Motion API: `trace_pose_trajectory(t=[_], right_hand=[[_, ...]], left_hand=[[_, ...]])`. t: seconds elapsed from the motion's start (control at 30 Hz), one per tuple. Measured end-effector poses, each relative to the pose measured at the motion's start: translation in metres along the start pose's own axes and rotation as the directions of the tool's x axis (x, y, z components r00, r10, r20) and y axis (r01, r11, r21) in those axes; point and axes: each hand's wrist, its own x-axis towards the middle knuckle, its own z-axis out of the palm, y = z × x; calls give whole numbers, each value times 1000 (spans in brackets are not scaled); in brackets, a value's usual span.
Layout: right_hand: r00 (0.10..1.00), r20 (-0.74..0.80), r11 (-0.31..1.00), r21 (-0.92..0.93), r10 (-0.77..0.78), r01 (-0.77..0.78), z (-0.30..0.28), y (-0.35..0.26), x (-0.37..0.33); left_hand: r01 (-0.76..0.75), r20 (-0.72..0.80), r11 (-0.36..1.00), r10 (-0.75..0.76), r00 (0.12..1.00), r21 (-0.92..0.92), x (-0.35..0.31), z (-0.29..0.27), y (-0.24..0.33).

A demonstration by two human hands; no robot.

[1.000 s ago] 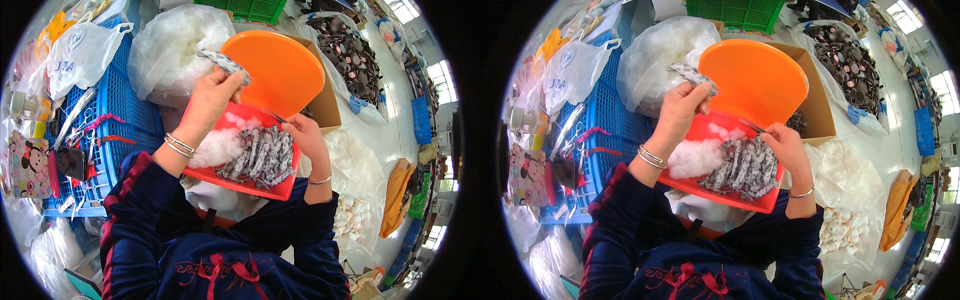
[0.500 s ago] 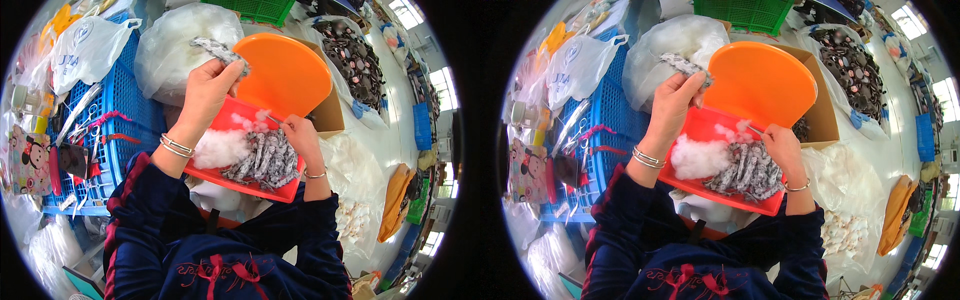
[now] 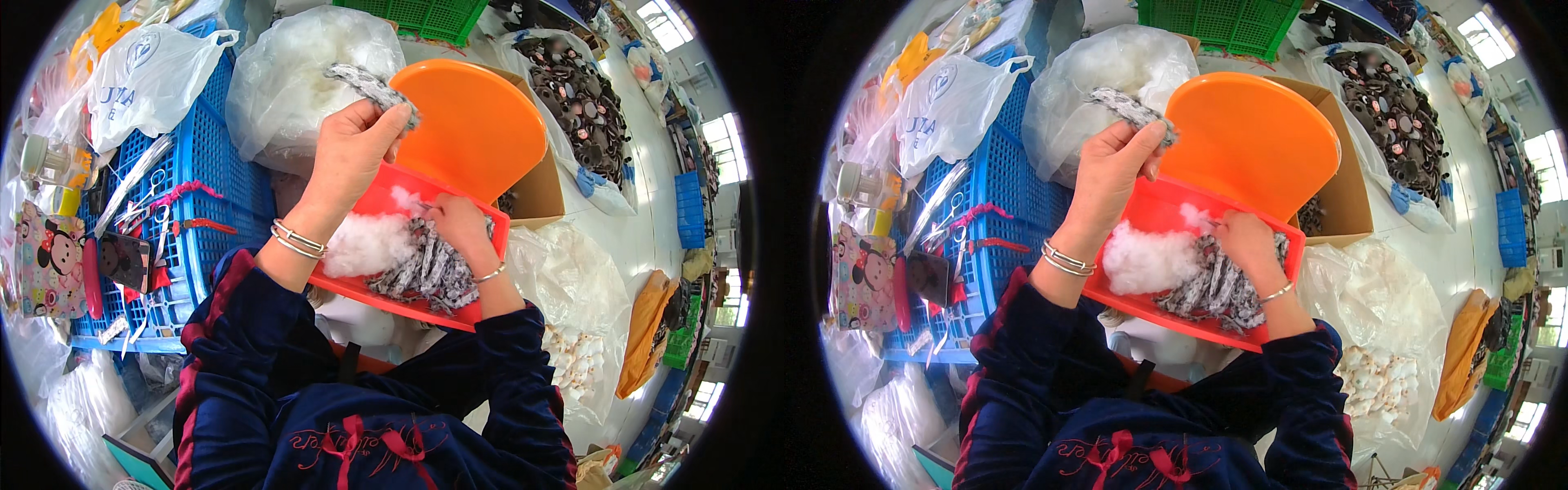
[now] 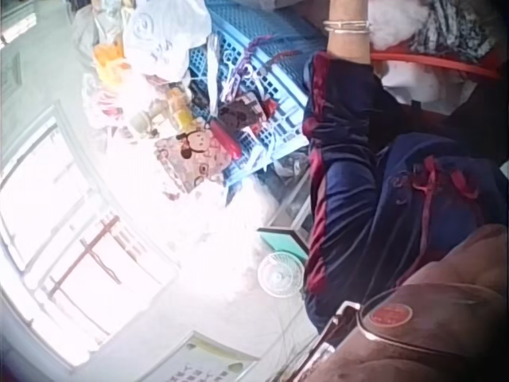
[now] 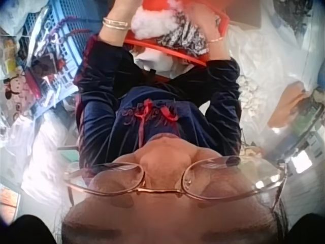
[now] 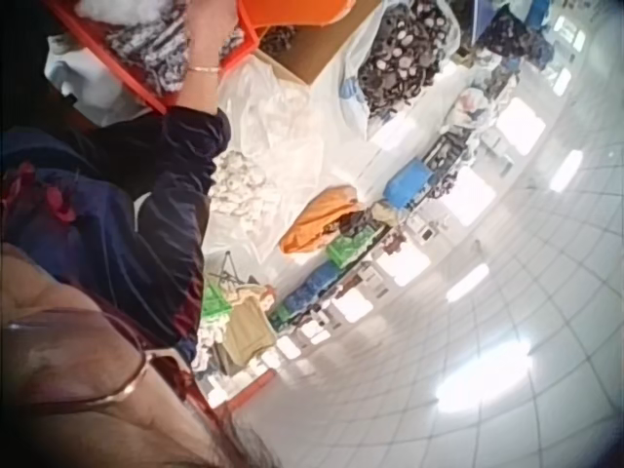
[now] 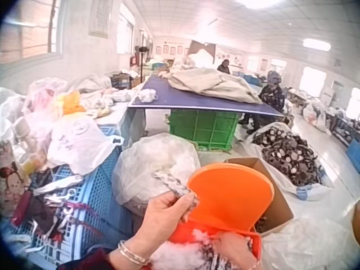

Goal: The person uses a pair of tweezers to insert white cotton into small patterned fabric pieces held in a red tray. The person repeatedly picks up cotton, inserts it into the fabric, and places the stuffed pieces back in the tray.

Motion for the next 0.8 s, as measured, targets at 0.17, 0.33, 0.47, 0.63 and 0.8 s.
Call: trace_pose_trajectory(t=[0.17, 0.33, 0.47, 0.63, 0.8], right_hand=[[999, -25, 832, 555, 32, -13, -61, 6, -26], [997, -10, 670, 741, 75, -43, -77, 4, -41], [984, 110, 943, 288, 144, -170, -61, 29, -38], [973, 109, 979, -11, 204, -204, -36, 37, -22], [966, 191, 984, 2, 174, -177, -30, 25, -21]], left_hand=[[52, 6, 999, -51, 999, -14, 0, 7, -3], [101, 23, 991, -100, 995, -83, -8, 19, -19], [118, 61, 992, -115, 991, -46, -11, 22, -18], [123, 77, 992, -121, 990, -22, -11, 21, -15], [121, 71, 992, -117, 991, -46, -10, 18, -15]])
